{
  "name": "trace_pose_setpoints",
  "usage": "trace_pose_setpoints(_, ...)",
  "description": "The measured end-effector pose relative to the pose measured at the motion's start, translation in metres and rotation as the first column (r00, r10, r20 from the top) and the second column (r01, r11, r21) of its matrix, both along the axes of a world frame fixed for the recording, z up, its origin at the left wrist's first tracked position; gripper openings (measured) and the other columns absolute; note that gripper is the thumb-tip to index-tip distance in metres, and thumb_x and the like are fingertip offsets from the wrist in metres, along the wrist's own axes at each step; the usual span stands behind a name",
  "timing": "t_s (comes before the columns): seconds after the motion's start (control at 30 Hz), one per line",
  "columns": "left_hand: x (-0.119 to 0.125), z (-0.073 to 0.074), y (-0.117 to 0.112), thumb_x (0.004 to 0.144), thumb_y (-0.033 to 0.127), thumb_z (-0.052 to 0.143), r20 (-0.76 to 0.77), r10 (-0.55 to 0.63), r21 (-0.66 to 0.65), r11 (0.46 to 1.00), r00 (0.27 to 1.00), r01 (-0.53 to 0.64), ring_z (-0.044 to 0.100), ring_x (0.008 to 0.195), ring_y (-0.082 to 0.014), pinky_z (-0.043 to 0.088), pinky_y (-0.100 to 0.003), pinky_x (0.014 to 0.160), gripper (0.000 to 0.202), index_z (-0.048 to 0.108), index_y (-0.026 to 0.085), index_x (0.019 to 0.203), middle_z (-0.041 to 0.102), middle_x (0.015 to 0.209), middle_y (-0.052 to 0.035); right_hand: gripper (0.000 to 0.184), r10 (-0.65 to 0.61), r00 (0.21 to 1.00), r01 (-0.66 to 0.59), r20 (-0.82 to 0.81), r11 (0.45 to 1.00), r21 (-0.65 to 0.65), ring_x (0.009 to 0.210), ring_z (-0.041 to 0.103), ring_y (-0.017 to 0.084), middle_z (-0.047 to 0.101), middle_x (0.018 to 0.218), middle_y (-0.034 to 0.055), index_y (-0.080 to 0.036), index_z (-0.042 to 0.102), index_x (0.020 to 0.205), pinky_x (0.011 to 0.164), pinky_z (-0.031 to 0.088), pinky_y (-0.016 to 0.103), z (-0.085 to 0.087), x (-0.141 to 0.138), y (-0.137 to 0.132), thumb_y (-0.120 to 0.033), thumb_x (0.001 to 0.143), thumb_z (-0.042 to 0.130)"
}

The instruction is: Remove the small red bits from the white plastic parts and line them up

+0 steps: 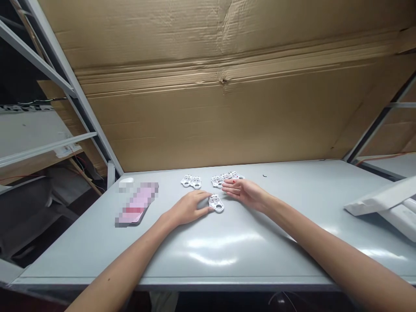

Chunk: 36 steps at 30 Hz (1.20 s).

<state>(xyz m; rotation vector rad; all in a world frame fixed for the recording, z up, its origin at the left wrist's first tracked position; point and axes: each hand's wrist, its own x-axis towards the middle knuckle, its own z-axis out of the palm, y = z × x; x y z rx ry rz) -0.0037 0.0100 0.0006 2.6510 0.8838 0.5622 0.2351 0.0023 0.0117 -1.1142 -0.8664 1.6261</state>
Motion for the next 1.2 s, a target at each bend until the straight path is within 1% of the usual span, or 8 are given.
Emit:
trace_pose_setpoints(0.27,0.0,0.001,0.0,0.096,0.047,0.055,-0.005,0.009,-0.01,1.0,1.0,-0.009,0.062,0.108,-0.0256,0.047,-0.035,0.095,0.039,0.061,0.023,0.126,0.067,0.12,-0.0073,0.017,0.022,0.999,-0.022,0.049,1.0,0.009,0.123,0.06,0.026,0.061,0.135,0.0146,-0.017,0.064,0.102,0.109,0.047,0.04,-0.001,-0.001,0.0,-0.014,0.085,0.062)
trace_pose_setpoints(0.53,0.0,0.002,-0.001,0.096,0.046,0.055,-0.003,-0.008,0.001,1.0,1.0,0.008,0.061,0.11,-0.0249,0.046,-0.034,0.095,0.039,0.06,0.022,0.127,0.066,0.121,-0.0075,0.015,0.052,0.998,-0.055,0.035,0.995,0.085,0.114,0.066,0.02,0.07,0.122,0.0116,-0.017,0.067,0.098,0.106,0.05,0.031,0.004,0.001,-0.003,-0.013,0.084,0.065)
trace_pose_setpoints(0.7,0.0,0.002,0.0,0.097,0.046,0.054,-0.023,0.005,-0.003,1.0,1.0,-0.005,0.061,0.111,-0.0254,0.046,-0.035,0.097,0.039,0.059,0.022,0.127,0.066,0.124,-0.0076,0.018,0.032,0.948,-0.119,0.317,0.959,0.259,0.108,0.068,0.023,0.073,0.113,0.0103,-0.019,0.068,0.104,0.098,0.054,0.037,0.021,0.014,-0.006,-0.023,0.086,0.065)
trace_pose_setpoints(0.77,0.001,0.002,-0.001,0.096,0.046,0.054,-0.03,0.006,-0.005,1.0,1.0,-0.006,0.06,0.115,-0.0261,0.046,-0.036,0.099,0.039,0.059,0.023,0.128,0.065,0.127,-0.0076,0.02,-0.151,0.801,-0.094,0.58,0.924,0.37,0.101,0.069,0.025,0.074,0.107,0.01,-0.02,0.069,0.104,0.09,0.054,0.038,0.024,0.026,-0.002,-0.026,0.086,0.064)
trace_pose_setpoints(0.83,0.001,0.002,-0.002,0.096,0.046,0.054,-0.035,0.014,0.0,1.0,0.999,-0.014,0.059,0.118,-0.0267,0.045,-0.037,0.101,0.04,0.058,0.024,0.129,0.064,0.129,-0.0077,0.024,-0.364,0.484,-0.096,0.796,0.882,0.462,0.094,0.069,0.026,0.075,0.102,0.0094,-0.02,0.067,0.109,0.082,0.053,0.038,0.022,0.04,0.003,-0.024,0.087,0.058)
trace_pose_setpoints(0.9,0.0,0.002,-0.002,0.096,0.045,0.054,-0.052,0.027,0.01,1.0,0.998,-0.027,0.058,0.118,-0.027,0.046,-0.038,0.1,0.041,0.057,0.023,0.131,0.063,0.129,-0.0082,0.025,-0.396,0.205,-0.135,0.895,0.894,0.427,0.086,0.069,0.025,0.075,0.095,0.0088,-0.02,0.067,0.108,0.073,0.049,0.035,0.017,0.053,0.009,-0.021,0.086,0.054)
trace_pose_setpoints(0.93,0.0,0.003,-0.003,0.096,0.044,0.054,-0.063,0.036,0.02,0.999,0.997,-0.035,0.058,0.118,-0.0273,0.046,-0.039,0.1,0.041,0.057,0.023,0.132,0.063,0.13,-0.0087,0.024,-0.379,0.138,-0.15,0.915,0.905,0.397,0.084,0.068,0.025,0.075,0.093,0.0084,-0.021,0.068,0.104,0.069,0.047,0.033,0.014,0.057,0.011,-0.021,0.086,0.053)
trace_pose_setpoints(1.2,0.007,0.007,-0.014,0.096,0.033,0.056,-0.064,-0.052,0.205,0.977,0.997,0.064,0.059,0.116,-0.0258,0.047,-0.038,0.099,0.028,0.065,0.021,0.119,0.063,0.129,-0.0093,0.021,-0.278,0.003,-0.22,0.961,0.937,0.271,0.08,0.065,0.025,0.073,0.09,0.0095,-0.021,0.071,0.086,0.063,0.04,0.031,0.006,0.06,0.014,-0.019,0.084,0.05)
